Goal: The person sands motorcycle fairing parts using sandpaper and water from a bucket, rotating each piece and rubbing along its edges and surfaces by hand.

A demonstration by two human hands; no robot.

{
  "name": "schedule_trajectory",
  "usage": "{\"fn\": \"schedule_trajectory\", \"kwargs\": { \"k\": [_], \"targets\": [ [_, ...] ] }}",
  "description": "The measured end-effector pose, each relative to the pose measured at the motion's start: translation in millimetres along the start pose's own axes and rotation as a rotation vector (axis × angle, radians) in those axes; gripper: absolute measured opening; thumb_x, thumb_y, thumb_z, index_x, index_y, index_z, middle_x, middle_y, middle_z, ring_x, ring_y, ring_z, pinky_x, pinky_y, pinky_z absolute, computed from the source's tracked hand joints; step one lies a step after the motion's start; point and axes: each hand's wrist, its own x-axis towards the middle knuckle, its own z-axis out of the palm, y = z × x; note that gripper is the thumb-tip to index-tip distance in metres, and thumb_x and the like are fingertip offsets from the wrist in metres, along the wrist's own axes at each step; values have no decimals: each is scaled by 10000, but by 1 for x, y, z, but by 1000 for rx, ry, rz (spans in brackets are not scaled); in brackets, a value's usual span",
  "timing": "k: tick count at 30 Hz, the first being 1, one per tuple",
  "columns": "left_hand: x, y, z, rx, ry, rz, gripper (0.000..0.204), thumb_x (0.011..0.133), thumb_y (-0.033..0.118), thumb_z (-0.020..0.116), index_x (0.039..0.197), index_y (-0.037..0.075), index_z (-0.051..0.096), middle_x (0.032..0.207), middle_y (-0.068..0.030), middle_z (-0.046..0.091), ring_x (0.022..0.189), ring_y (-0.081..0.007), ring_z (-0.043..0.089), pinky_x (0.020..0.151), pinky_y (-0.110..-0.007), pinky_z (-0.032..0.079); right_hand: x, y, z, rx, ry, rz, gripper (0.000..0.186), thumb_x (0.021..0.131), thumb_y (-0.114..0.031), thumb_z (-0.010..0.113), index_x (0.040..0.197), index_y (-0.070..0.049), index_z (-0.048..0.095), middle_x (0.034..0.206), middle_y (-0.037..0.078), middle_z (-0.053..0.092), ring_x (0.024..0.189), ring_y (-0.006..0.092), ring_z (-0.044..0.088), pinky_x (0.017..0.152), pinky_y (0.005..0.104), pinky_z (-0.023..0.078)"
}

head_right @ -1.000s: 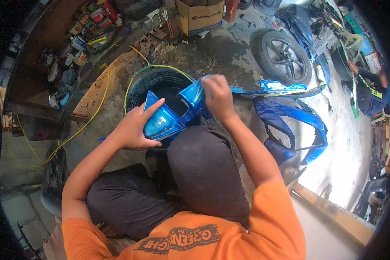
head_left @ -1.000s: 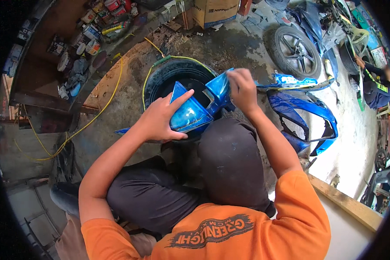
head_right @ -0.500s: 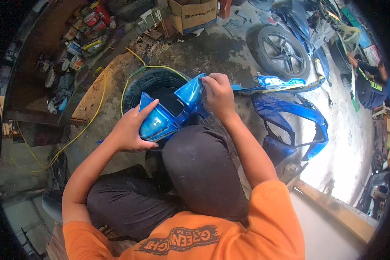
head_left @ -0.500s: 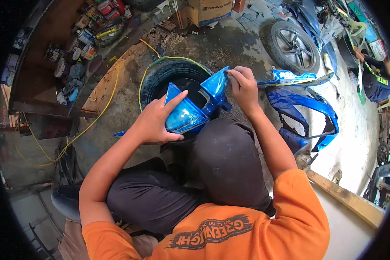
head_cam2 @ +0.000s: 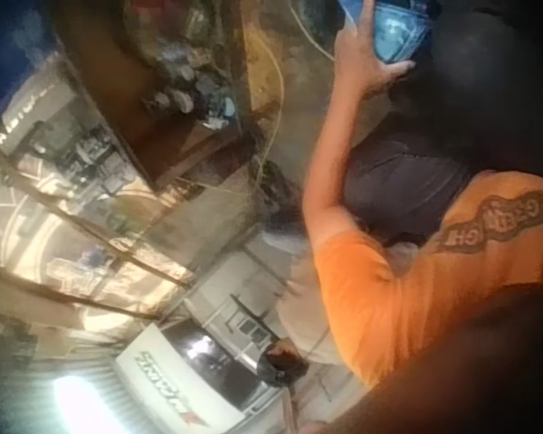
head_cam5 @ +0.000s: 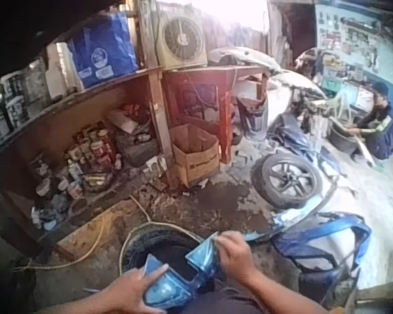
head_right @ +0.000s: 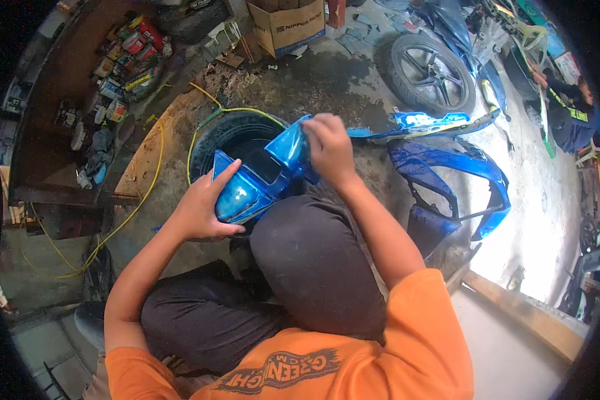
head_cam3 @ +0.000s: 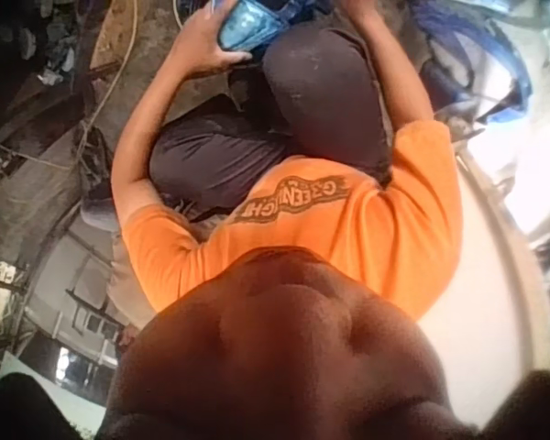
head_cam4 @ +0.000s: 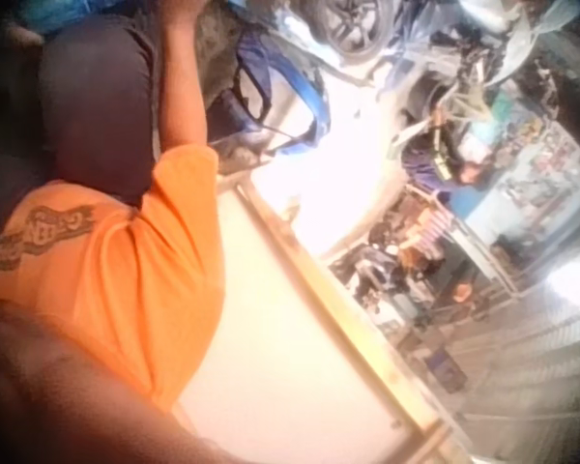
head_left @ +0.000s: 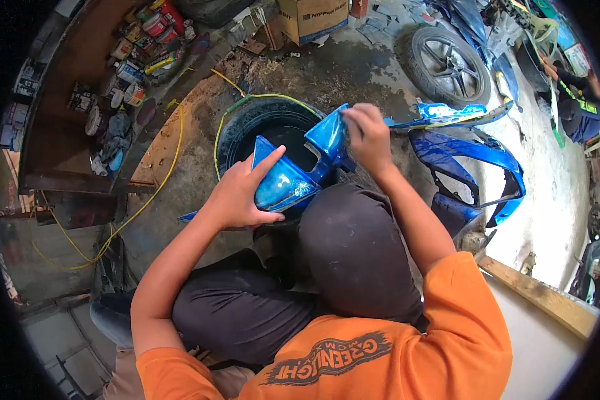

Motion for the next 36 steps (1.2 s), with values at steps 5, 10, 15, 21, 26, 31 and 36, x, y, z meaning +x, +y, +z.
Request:
{"fn": "schedule_trajectory", "kwargs": {
  "k": [5,10,15,21,26,31,36],
  "targets": [
    [0,1,1,4,37,24,1335,630,399,1000,1754,239,297,1462,-260,595,1174,-489,646,1052,-536,518,-3,-12,-2,69,-225,-270,218,871,32,728,1076,-26,773,1089,172,723,1034,381,678,896,457,569],
    [1,1,-3,28,9,-22,1332,635,404,1001,1753,242,296,1471,-256,594,1173,-495,645,1052,-544,519,1,-2,-2,34,-59,-135,183,891,15,732,1063,-28,776,1067,155,730,1015,362,690,890,435,578],
    [4,3,-2,17,-44,-75,1369,618,441,1013,1754,197,288,1359,-294,629,1210,-503,631,1063,-536,504,-3,6,6,40,48,-33,167,912,2,749,1074,-23,780,1090,161,744,1026,369,706,899,443,581],
    [-2,0,-1,34,3,-23,1345,625,420,1004,1753,241,293,1413,-278,613,1144,-493,653,1032,-549,526,-5,-13,7,96,-86,-132,154,912,11,747,1059,-18,781,1095,172,749,1060,379,700,906,452,577],
    [1,1,-2,32,8,-40,1349,617,411,1004,1752,236,297,1425,-265,611,1146,-495,651,1027,-541,531,7,4,1,-4,-5,-69,150,917,21,722,1062,-2,754,1093,171,735,1045,386,680,922,466,568],
    [1,-1,1,29,48,34,1352,625,413,1001,1756,238,281,1392,-271,619,1149,-496,651,1023,-546,530,16,8,-6,-50,-62,-185,152,898,4,725,1046,-15,753,1068,154,723,1018,373,673,912,460,570],
    [-2,-1,-1,43,9,-31,1354,626,417,999,1757,239,277,1385,-265,624,1146,-494,649,1020,-546,527,14,-14,3,19,-208,-318,148,879,10,727,1025,-4,747,1051,158,707,1026,379,660,917,432,560]
  ]
}}
